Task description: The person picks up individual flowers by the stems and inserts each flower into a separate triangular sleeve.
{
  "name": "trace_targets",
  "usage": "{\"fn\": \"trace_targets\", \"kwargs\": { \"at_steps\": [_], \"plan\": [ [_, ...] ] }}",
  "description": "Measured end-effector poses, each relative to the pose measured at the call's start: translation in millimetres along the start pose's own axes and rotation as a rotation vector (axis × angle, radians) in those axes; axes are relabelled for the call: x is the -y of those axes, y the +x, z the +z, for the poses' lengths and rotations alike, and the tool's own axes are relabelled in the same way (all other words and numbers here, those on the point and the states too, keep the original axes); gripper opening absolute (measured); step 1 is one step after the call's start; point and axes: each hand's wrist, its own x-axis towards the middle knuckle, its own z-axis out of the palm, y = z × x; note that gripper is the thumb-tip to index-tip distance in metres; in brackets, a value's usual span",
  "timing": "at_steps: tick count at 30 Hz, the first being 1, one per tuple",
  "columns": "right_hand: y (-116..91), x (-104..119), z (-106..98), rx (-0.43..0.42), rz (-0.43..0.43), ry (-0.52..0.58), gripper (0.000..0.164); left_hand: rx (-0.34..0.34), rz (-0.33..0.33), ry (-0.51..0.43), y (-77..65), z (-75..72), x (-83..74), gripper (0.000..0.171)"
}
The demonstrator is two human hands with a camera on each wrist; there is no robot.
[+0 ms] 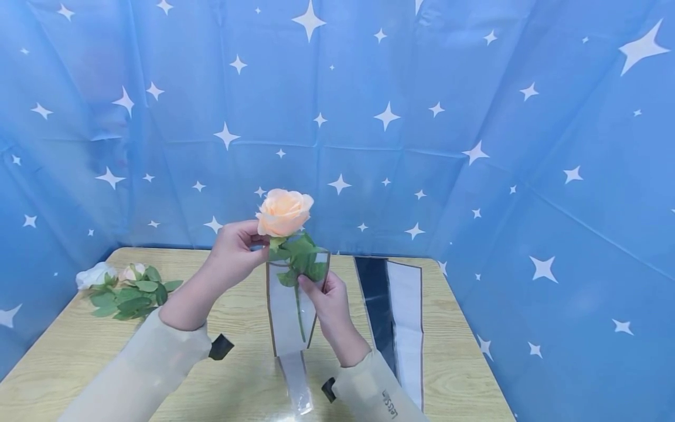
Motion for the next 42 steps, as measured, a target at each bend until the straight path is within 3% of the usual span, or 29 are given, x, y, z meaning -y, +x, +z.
{"fn": "trace_targets", "kwargs": {
  "at_steps": [11, 16, 24, 32, 42],
  "plan": [
    [0.6, 3.4, -2.4, 0.042, 0.01, 0.002, 0.025, 0.073, -0.056, -0.045, 2.6, -8.9, 5.3, 0.023],
    [0.2, 5.0, -1.4, 0.048, 0.001, -0.007, 0.022, 0.102, -0.013, -0.006, 2.1, -8.1, 6.1, 0.024],
    [-0.9, 7.2, -1.5, 0.05, 0.009, -0.008, 0.025, 0.07, 0.034, 0.053, 1.2, -3.7, 4.9, 0.028],
    [-3.0, 7.3, -2.4, 0.057, -0.004, -0.071, 0.025, 0.058, -0.02, 0.078, 2.7, -3.8, 0.1, 0.023],
    [-3.3, 7.9, -0.8, 0.053, -0.024, -0.082, 0.022, 0.124, -0.084, 0.107, 2.0, -7.1, -2.8, 0.022]
  ]
}}
